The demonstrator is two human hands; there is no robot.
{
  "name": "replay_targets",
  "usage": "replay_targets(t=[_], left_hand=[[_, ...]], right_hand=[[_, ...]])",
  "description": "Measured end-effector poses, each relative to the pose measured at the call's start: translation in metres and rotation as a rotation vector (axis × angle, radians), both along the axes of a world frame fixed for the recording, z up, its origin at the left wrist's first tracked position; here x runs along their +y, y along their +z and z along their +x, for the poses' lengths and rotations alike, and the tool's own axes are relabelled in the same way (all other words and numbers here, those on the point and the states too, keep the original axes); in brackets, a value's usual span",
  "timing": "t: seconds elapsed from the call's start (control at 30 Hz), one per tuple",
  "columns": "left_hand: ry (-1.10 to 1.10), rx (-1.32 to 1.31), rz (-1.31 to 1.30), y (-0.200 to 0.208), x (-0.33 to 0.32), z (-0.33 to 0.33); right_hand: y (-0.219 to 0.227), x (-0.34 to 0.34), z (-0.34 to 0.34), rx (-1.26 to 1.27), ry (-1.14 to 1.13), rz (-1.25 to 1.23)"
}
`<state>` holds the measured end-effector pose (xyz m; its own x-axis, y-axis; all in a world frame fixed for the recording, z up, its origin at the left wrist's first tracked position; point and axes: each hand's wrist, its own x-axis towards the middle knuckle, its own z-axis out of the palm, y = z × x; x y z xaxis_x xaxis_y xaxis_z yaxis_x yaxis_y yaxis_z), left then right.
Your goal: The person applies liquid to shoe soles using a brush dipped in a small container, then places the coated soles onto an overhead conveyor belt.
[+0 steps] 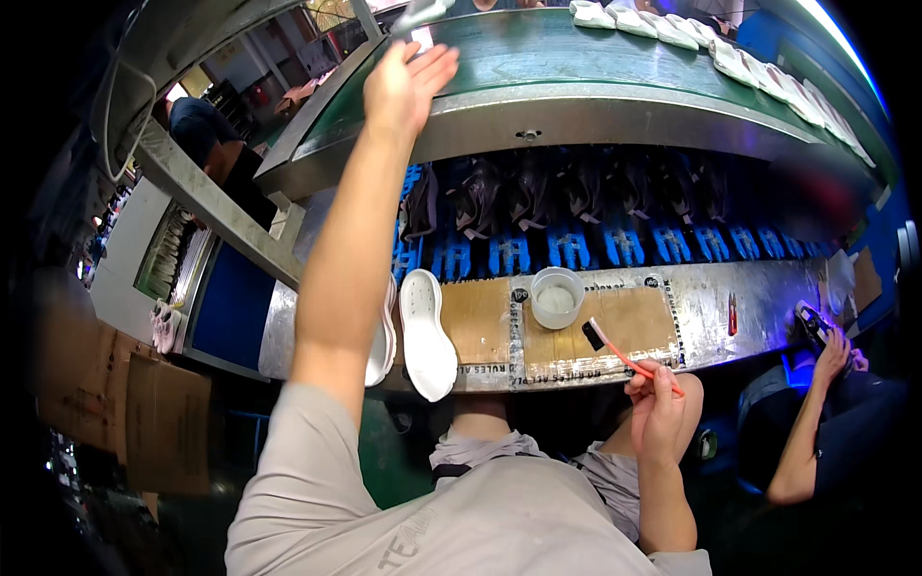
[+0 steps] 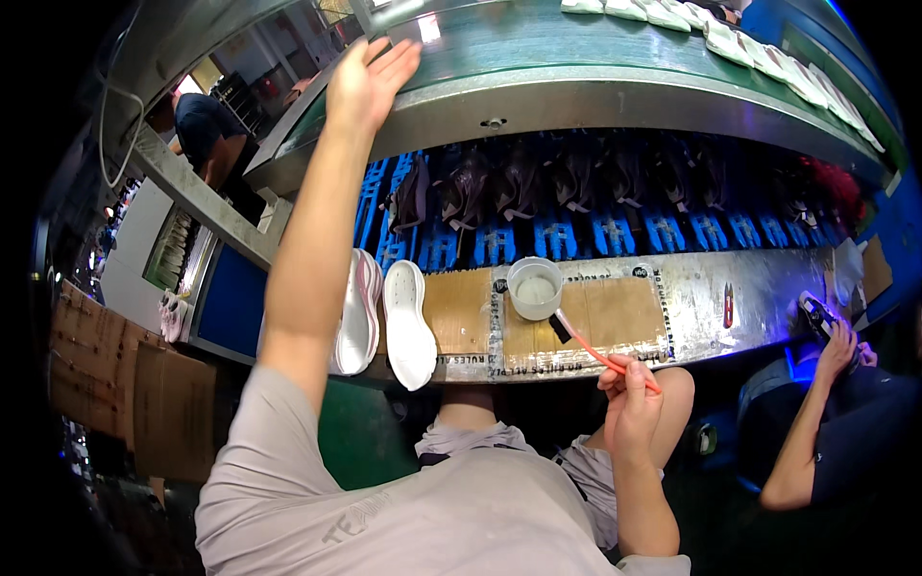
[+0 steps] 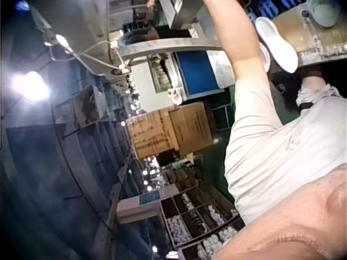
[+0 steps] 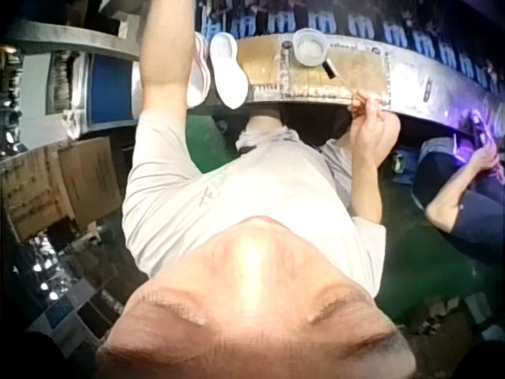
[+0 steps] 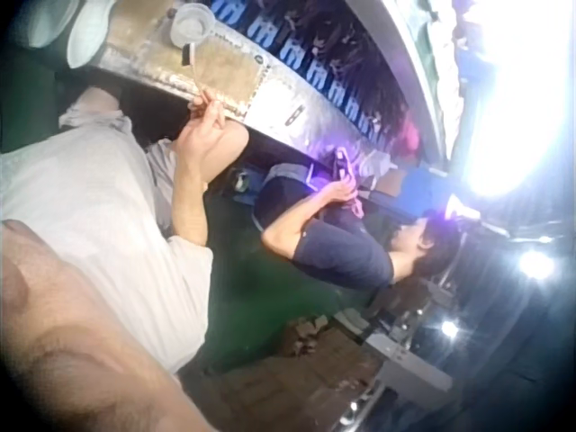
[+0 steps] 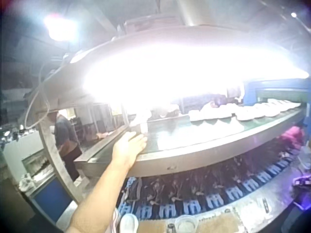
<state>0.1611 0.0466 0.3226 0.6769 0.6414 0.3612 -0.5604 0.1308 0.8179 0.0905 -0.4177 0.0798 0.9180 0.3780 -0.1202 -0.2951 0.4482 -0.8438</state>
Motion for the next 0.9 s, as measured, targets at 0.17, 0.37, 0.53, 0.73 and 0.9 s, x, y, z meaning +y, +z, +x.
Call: replay_targets(t=[0.17,0.37,0.53,0.73,0.9], left_hand=[[0.655,0.348,0.733,-0.109,-0.058,-0.118],[0.456,1.620,0.975,-0.257,-0.070,-0.215],[0.477,1.640,0.793,-0.262,-0.091,-0.219],[0.418,1.149,0.264,-0.329,-0.053,-0.248],[-0.088,0.439,-0.699,-0.322,-0.091,-0.271]], right_hand=[[-0.017,0.005,0.007,0.035,0.046,-0.019],[0.017,0.035,0.036,-0.367,0.166,-0.385],[0.050,0.082,0.063,-0.844,0.237,-0.668],[0.034,0.126,0.087,-0.960,0.354,-0.918],[0.052,0.117,0.073,-0.887,0.224,-0.841]])
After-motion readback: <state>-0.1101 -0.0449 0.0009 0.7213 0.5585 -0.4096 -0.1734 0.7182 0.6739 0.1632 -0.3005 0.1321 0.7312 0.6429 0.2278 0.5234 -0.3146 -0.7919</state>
